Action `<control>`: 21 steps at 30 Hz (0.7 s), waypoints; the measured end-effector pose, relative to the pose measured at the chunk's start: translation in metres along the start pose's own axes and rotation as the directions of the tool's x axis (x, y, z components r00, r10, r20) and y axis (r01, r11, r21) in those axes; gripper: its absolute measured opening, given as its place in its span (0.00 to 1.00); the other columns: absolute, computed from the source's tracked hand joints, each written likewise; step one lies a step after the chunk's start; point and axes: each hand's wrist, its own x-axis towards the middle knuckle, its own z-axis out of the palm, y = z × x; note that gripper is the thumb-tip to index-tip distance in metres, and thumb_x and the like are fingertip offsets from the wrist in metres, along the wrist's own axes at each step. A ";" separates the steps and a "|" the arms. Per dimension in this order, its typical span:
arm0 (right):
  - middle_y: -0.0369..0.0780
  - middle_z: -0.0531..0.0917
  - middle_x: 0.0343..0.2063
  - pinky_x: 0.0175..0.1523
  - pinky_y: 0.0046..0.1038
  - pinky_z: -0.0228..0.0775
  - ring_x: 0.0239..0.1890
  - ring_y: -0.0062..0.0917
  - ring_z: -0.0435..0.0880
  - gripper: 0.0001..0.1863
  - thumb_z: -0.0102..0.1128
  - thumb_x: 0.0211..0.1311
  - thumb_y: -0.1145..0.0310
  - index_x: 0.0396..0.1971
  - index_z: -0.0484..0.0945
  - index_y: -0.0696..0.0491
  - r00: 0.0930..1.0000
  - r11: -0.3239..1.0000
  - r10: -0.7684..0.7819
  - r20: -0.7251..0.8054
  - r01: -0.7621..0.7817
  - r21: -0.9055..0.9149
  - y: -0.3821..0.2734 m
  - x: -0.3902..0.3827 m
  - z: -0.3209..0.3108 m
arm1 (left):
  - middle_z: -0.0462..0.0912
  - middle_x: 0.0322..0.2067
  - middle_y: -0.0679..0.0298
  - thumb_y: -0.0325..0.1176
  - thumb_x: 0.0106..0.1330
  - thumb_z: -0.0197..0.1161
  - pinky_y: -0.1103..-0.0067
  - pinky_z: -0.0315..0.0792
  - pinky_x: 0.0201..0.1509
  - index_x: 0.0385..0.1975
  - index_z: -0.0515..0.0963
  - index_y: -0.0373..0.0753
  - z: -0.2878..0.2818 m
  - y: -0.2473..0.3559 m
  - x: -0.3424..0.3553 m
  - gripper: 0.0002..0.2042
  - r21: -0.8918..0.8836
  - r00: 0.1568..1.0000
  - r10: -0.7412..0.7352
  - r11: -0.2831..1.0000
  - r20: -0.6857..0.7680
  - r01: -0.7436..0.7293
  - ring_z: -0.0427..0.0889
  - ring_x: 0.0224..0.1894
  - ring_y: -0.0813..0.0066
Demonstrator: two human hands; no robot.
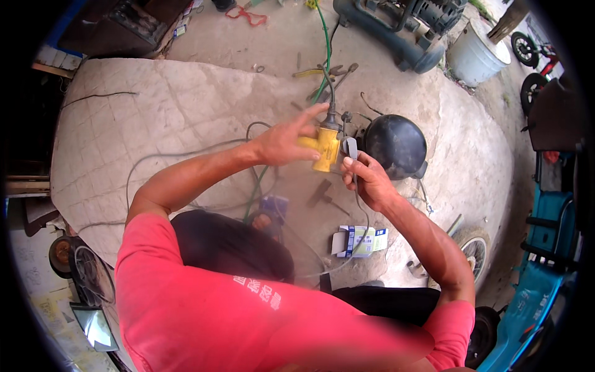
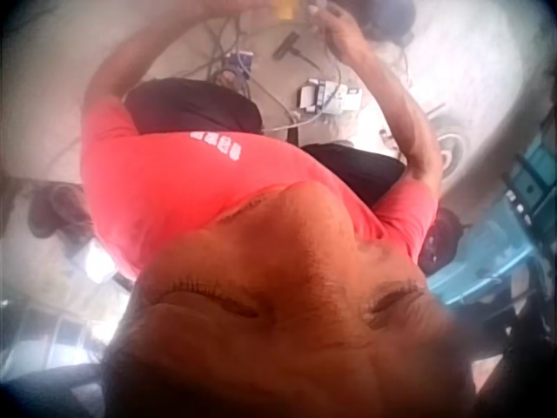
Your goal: The person works on electrical components by hand and using pliers, stripping wires and connecting them to a capacitor-like object.
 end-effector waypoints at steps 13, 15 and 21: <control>0.30 0.77 0.36 0.33 0.19 0.64 0.32 0.14 0.76 0.20 0.69 0.63 0.59 0.49 0.74 0.52 0.999 0.996 -0.037 -0.040 0.033 -0.088 0.009 0.009 0.006 | 0.80 0.54 0.52 0.31 0.58 0.72 0.69 0.69 0.64 0.75 0.49 0.41 0.009 -0.004 -0.003 0.47 0.064 1.000 -0.014 0.998 0.027 0.012 0.79 0.56 0.62; 0.31 0.79 0.36 0.32 0.18 0.64 0.30 0.14 0.76 0.20 0.69 0.64 0.58 0.48 0.75 0.53 0.996 0.992 -0.005 -0.084 -0.005 -0.124 0.007 0.011 0.012 | 0.77 0.56 0.49 0.34 0.55 0.75 0.67 0.69 0.64 0.75 0.50 0.40 0.012 0.000 -0.005 0.49 0.160 1.000 -0.010 0.987 0.022 0.007 0.78 0.58 0.57; 0.36 0.82 0.35 0.31 0.20 0.64 0.27 0.15 0.75 0.21 0.70 0.62 0.56 0.44 0.76 0.55 0.995 0.980 -0.042 -0.086 0.024 -0.196 -0.004 0.018 0.033 | 0.69 0.62 0.47 0.42 0.47 0.78 0.65 0.66 0.67 0.72 0.57 0.39 0.017 0.016 -0.009 0.51 0.635 0.980 0.178 0.769 -0.092 -0.080 0.69 0.65 0.50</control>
